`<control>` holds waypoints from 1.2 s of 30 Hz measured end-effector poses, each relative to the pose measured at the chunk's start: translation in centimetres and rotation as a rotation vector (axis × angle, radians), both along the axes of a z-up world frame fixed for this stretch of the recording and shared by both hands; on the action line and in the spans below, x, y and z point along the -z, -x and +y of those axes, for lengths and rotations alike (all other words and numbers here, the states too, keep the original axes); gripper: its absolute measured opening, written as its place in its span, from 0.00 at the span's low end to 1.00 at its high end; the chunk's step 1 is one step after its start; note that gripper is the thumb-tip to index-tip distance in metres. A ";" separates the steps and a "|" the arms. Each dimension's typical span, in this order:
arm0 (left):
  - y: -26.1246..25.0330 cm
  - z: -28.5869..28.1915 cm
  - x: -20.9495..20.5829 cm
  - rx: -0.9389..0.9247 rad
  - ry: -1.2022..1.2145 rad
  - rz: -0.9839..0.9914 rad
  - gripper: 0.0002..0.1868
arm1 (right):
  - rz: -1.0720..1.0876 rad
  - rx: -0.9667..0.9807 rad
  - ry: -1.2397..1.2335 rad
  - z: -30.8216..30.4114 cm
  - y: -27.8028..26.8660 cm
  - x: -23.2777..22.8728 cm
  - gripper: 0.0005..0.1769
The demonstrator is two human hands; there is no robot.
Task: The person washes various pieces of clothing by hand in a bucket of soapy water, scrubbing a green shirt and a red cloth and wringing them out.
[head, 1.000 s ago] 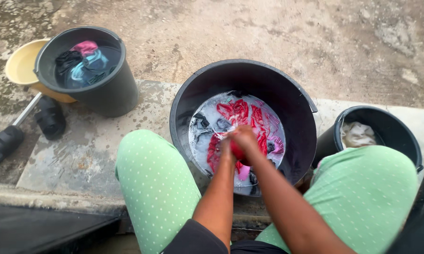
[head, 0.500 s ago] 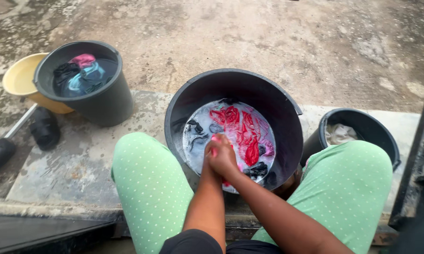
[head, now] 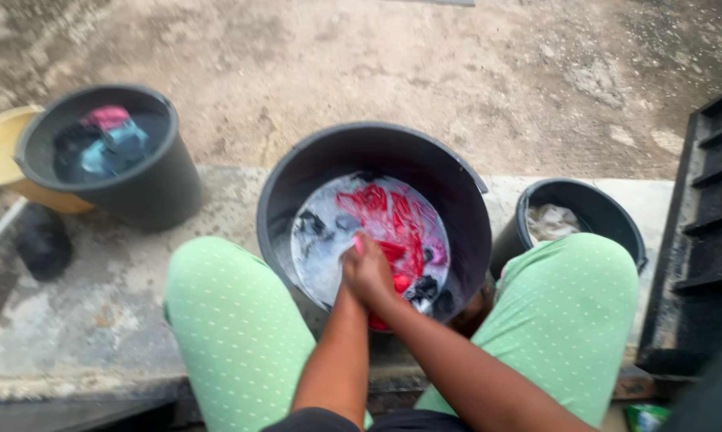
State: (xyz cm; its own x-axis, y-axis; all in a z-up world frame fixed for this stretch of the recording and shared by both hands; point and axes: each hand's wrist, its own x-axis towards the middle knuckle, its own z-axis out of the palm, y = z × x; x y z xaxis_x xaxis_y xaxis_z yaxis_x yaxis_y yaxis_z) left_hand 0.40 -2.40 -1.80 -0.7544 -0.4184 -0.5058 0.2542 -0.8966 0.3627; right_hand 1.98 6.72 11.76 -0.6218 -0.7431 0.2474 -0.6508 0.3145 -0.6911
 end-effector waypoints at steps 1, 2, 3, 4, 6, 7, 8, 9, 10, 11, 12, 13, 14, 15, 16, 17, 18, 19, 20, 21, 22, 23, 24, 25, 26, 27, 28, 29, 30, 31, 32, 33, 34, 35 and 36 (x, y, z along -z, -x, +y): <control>0.1 0.9 -0.2 0.012 -0.003 -0.009 0.14 | -0.043 0.102 0.056 -0.2 1.6 1.9 0.13; 0.6 2.3 -0.7 0.044 0.012 -0.013 0.15 | -0.378 0.244 0.045 -0.1 4.9 3.7 0.14; 1.0 2.9 -1.7 0.084 0.043 -0.025 0.15 | -0.810 0.345 0.083 -0.8 8.8 5.2 0.15; 1.2 3.3 -3.0 0.135 0.076 -0.040 0.15 | -1.327 0.370 0.110 -0.7 12.2 6.7 0.16; 1.2 4.1 -5.4 0.260 0.108 -0.067 0.16 | -1.744 0.351 0.087 -0.3 14.8 9.3 0.16; 1.2 4.0 -6.6 0.301 0.116 -0.068 0.16 | -1.678 0.346 0.210 -0.8 14.9 9.8 0.13; 1.2 3.5 -7.5 0.290 0.080 -0.014 0.16 | -1.608 0.342 0.330 -1.3 14.6 9.8 0.11; 1.3 3.3 -7.5 0.258 0.039 0.043 0.17 | -1.534 0.339 0.437 -1.5 14.3 9.4 0.11; 1.0 2.7 -7.0 0.190 -0.068 0.171 0.17 | -1.423 0.354 0.496 -2.1 13.8 8.3 0.13; 0.4 2.2 -6.1 0.203 -0.071 0.161 0.17 | -1.265 0.384 0.499 -2.3 13.0 6.4 0.15; 0.0 1.7 -4.9 0.188 -0.064 0.150 0.17 | -1.113 0.396 0.443 -2.4 11.2 3.9 0.17; -0.4 0.8 -3.8 0.161 -0.033 0.124 0.17 | -0.984 0.387 0.357 -2.6 8.9 1.2 0.20; -0.7 0.0 -2.8 0.152 -0.013 0.110 0.17 | -0.879 0.360 0.230 -2.3 6.0 -1.5 0.23; -1.2 -1.2 -2.2 0.147 0.003 0.103 0.17 | -0.786 0.304 0.081 -1.9 2.9 -3.9 0.26; -1.7 -1.8 -2.0 0.148 0.012 0.104 0.17 | -0.619 0.219 -0.101 -1.4 -0.5 -6.0 0.20; -2.6 -1.7 -1.8 0.148 0.010 0.129 0.17 | -0.445 0.145 -0.288 -1.0 -2.1 -7.5 0.15; -3.3 -1.4 -1.9 0.153 0.009 0.148 0.17 | -0.453 0.165 -0.279 -1.3 -2.3 -8.5 0.15; -4.1 -1.2 -2.5 0.162 0.000 0.176 0.18 | -0.236 0.135 -0.251 -1.2 -2.2 -9.0 0.19; -4.1 -0.8 -3.2 0.189 -0.005 0.184 0.18 | -0.019 0.101 -0.224 -1.1 -1.9 -9.0 0.23; -3.8 -0.4 -3.9 0.203 -0.007 0.184 0.18 | -0.375 0.367 -0.071 -1.6 -0.2 -8.9 0.21; -3.1 0.4 -4.4 0.215 -0.013 0.175 0.18 | -0.735 0.626 0.090 -2.3 2.3 -8.7 0.23; -1.8 1.2 -4.6 0.234 -0.014 0.128 0.18 | -0.691 0.708 -0.020 -2.3 5.1 -8.5 0.25; -1.0 1.9 -4.5 0.246 -0.012 0.095 0.18 | -0.645 0.788 -0.131 -2.0 7.1 -8.1 0.28; -0.1 2.0 -4.2 0.232 -0.008 0.085 0.19 | -0.644 0.793 -0.133 -1.8 6.4 -7.4 0.28; 0.4 1.7 -3.6 0.217 -0.003 0.082 0.19 | -0.585 0.675 -0.162 -1.7 4.6 -6.6 0.26; 0.2 0.8 -2.9 0.198 -0.005 0.084 0.19 | -0.528 0.559 -0.186 -1.9 2.3 -5.9 0.25; -0.6 -0.2 -2.2 0.194 -0.003 0.101 0.19 | -0.470 0.442 -0.210 -2.1 0.4 -5.4 0.24; -1.1 -1.2 -1.5 0.190 -0.006 0.134 0.20 | -0.402 0.324 -0.233 -2.3 0.1 -5.3 0.23; -1.1 -2.1 -1.1 0.192 -0.001 0.164 0.20 | -0.394 0.327 -0.233 -2.7 0.5 -5.3 0.23; -1.8 -2.1 -0.7 0.185 -0.010 0.177 0.20 | -0.280 0.244 -0.315 -2.7 0.7 -5.3 0.21; -1.5 -1.5 -0.6 0.192 -0.022 0.180 0.21 | -0.164 0.159 -0.395 -2.6 1.2 -5.1 0.20; -1.3 -1.4 -1.0 0.206 -0.013 0.177 0.21 | -0.507 0.397 -0.230 -2.8 2.7 -4.8 0.21; -0.6 -0.9 -1.7 0.220 -0.005 0.157 0.21 | -0.844 0.635 -0.054 -2.5 5.4 -4.3 0.25; 0.0 -0.4 -2.7 0.245 -0.003 0.132 0.22 | -0.556 0.519 -0.116 -1.8 8.2 -3.3 0.26; 0.1 0.0 -3.9 0.261 0.006 0.106 0.22 | -0.267 0.400 -0.174 -1.0 10.3 -2.1 0.28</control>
State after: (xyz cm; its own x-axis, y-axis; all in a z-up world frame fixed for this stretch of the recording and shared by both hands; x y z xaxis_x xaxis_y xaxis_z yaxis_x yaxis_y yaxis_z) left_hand 0.34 -2.41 2.14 -0.8856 -0.2060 -0.4162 0.0519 -0.9345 0.3522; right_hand -8.36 5.72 13.82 -0.8908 -0.4496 -0.0653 -0.2633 0.6279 -0.7324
